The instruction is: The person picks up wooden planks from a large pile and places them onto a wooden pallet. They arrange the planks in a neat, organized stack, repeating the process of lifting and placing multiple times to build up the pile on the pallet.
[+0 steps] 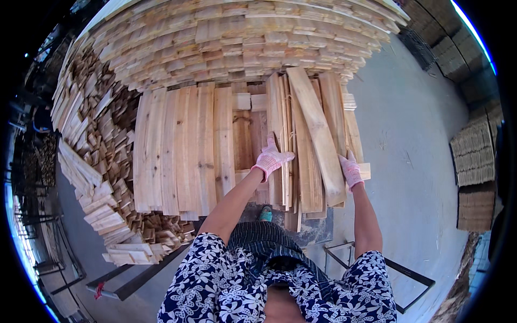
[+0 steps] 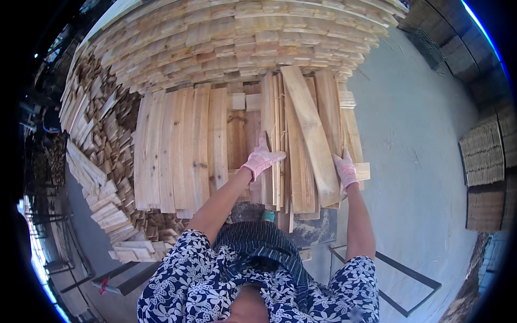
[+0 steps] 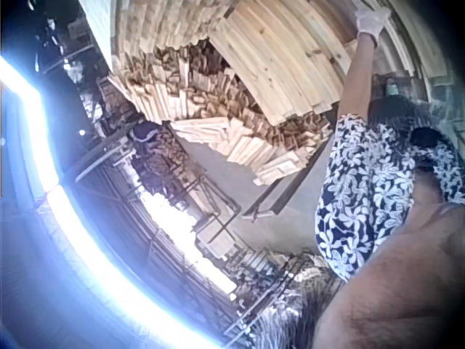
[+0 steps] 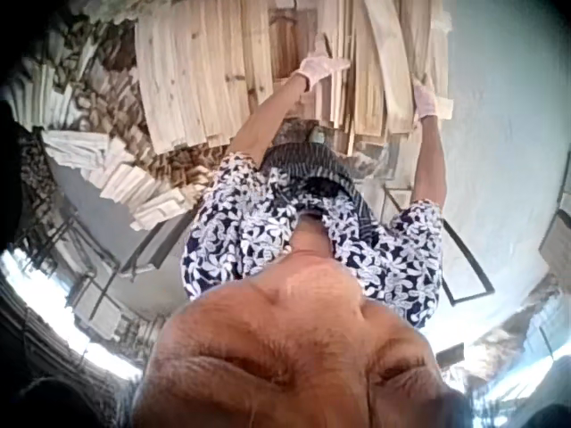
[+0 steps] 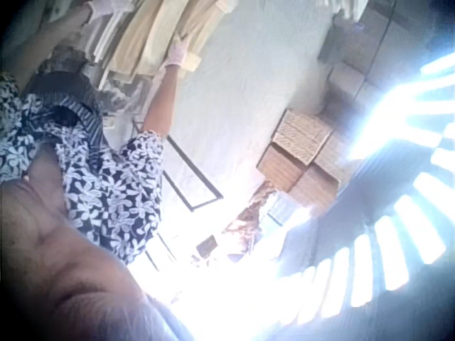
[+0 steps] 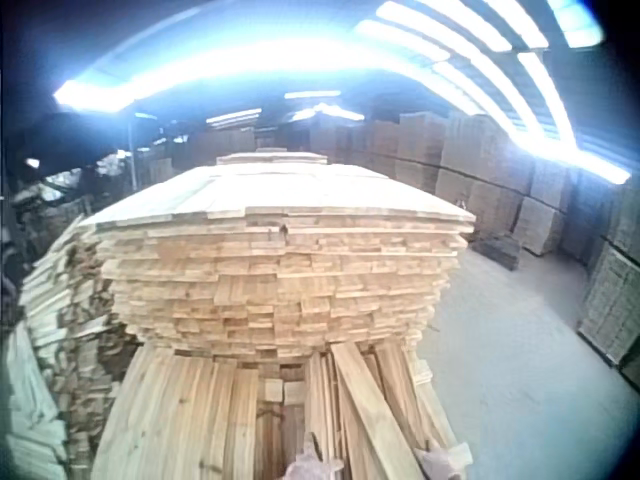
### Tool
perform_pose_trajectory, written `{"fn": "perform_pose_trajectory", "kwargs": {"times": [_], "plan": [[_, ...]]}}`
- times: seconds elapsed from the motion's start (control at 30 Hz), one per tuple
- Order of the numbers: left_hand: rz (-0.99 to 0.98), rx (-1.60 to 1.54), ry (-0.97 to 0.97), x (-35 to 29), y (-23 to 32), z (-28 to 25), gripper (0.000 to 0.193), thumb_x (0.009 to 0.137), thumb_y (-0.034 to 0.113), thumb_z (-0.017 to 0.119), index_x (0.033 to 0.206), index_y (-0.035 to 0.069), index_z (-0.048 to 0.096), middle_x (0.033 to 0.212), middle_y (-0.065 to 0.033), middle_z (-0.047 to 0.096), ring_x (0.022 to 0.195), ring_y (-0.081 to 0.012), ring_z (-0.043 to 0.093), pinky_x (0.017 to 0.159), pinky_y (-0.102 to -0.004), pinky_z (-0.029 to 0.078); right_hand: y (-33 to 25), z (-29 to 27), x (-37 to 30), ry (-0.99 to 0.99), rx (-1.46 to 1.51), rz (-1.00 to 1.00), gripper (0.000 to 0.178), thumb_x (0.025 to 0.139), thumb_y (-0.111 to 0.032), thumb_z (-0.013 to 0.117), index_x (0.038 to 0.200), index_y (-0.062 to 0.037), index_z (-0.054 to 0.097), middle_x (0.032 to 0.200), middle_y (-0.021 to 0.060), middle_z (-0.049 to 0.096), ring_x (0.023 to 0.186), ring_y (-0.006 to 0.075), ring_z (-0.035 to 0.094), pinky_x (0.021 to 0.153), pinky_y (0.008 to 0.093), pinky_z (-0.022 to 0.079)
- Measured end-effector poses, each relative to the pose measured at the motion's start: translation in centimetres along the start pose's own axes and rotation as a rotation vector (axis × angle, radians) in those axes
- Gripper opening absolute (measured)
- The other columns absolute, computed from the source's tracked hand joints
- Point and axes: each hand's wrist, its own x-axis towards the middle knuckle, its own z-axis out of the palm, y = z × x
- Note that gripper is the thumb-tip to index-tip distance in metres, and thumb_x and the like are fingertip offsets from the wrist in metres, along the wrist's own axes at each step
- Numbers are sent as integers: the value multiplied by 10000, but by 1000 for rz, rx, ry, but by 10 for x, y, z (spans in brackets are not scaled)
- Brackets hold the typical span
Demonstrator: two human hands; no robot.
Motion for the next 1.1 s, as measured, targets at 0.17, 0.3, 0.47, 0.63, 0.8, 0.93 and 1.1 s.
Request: {"fn": "perform_pose_trajectory", "kwargs": {"times": [0.17, 0.3, 0.47, 0.63, 0.8, 0.93, 1.1], "plan": [[109, -522, 0, -11, -13, -6, 1196, 793, 346, 834, 1654, 187, 19, 1489, -328, 451, 1387, -429, 480, 1168, -446, 395, 6, -25, 22, 251, -747, -20, 690, 920, -329, 689, 1511, -71, 443, 1408, 248, 542, 1297, 411, 538, 1086, 460, 441], [99, -523, 205, -37, -72, -17, 1123, 767, 277, 879, 1645, 219, 181, 1481, -294, 457, 1295, -394, 561, 1109, -427, 458, -98, 41, -8, 241, -700, -279, 691, 924, -415, 672, 1518, -149, 441, 1417, 237, 513, 1310, 420, 512, 1061, 522, 441], [-224, 242, 506, -101, -41, -48, 1031, 791, 403, 823, 1618, 180, 249, 1435, -260, 470, 1325, -423, 478, 1099, -524, 420, -133, 114, -7, 396, -1041, -143, 720, 929, -588, 603, 1520, -219, 422, 1349, 239, 534, 1269, 431, 535, 997, 580, 452], [-181, 673, 763, -80, -86, -40, 931, 778, 472, 809, 1552, 216, 359, 1400, -255, 454, 1259, -430, 497, 1027, -553, 433, -157, 99, -6, 260, -1003, -105, 698, 933, -606, 595, 1504, -237, 434, 1280, 248, 574, 1254, 439, 553, 1009, 568, 455], [-280, 604, 630, -93, -77, -64, 876, 793, 495, 799, 1527, 233, 399, 1390, -274, 501, 1300, -468, 495, 1070, -522, 435, -125, 55, -7, 77, -287, -224, 761, 955, -585, 569, 1575, -191, 372, 1257, 284, 596, 1183, 445, 602, 1037, 489, 464], [-166, 342, 627, -97, -65, -67, 858, 797, 459, 787, 1539, 236, 418, 1326, -276, 498, 1275, -479, 490, 1068, -525, 441, -166, 81, -64, 168, -489, -96, 797, 949, -574, 590, 1593, -171, 347, 1279, 289, 550, 1218, 431, 575, 1039, 482, 459], [68, -24, 458, -62, -16, -12, 968, 796, 466, 802, 1611, 282, 314, 1473, -314, 386, 1366, -491, 424, 1149, -503, 387, -150, 147, -45, 332, -1071, -60, 847, 863, -534, 715, 1545, -209, 334, 1268, 251, 532, 1184, 438, 571, 959, 540, 494]]}}
